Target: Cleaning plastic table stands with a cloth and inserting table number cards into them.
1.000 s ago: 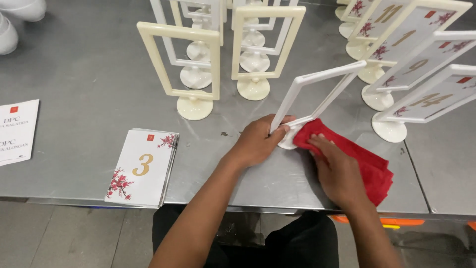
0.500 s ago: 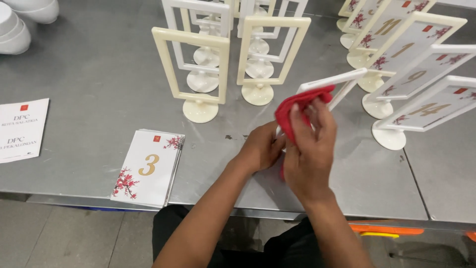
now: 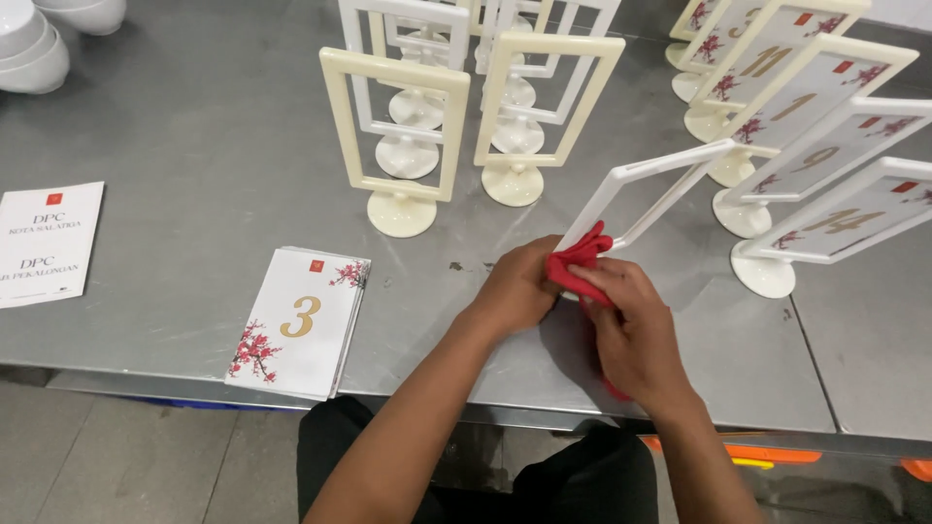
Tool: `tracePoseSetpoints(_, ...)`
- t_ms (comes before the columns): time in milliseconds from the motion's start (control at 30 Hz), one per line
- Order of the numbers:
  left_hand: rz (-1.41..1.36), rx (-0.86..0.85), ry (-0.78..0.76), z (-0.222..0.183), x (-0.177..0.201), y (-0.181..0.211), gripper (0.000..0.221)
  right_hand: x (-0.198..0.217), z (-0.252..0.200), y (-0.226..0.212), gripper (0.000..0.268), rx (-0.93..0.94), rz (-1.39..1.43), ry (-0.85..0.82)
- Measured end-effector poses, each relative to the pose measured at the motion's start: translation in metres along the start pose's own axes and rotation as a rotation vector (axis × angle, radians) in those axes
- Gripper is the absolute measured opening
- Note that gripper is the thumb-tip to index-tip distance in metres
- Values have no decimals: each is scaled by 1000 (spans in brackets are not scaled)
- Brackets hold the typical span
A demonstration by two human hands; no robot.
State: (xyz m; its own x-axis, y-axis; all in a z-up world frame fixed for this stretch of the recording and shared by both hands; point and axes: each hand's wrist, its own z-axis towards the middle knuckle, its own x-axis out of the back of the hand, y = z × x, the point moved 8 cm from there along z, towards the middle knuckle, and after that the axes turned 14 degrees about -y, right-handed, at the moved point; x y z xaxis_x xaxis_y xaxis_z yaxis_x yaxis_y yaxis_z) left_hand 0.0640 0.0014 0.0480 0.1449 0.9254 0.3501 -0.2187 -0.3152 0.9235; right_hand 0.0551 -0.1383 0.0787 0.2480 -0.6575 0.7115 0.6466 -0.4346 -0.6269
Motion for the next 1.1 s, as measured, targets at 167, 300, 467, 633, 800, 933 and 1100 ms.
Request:
tracePoseSetpoints(167, -62, 2, -35, -10, 5, 20, 46, 45, -13, -9, 23, -79, 68, 58)
tracePoseSetpoints(300, -56, -86, 4, -9, 7, 20, 80, 58, -16, 7, 31, -435, -22, -110)
tracePoseSetpoints(467, -106, -237, 70, -11, 4, 19, 79, 57, 12, -15, 26, -362, -196, -226)
tracePoseSetpoints(633, -65, -431, 114, -13, 1, 22, 71, 45, 40, -30, 24, -89, -331, -266)
tracePoseSetpoints(800, -275, -341, 87, -10, 2, 21, 48, 45, 58, -45, 31, -59, -250, -165)
tracePoseSetpoints(933, -215, -425, 189, -13, -1, 13, 47, 35, 59, -25, 31, -101, -175, -138)
tracePoseSetpoints(1100, -241, -444, 167, -17, 4, 30, 48, 21, 55, -7, 31, -180, -25, -212)
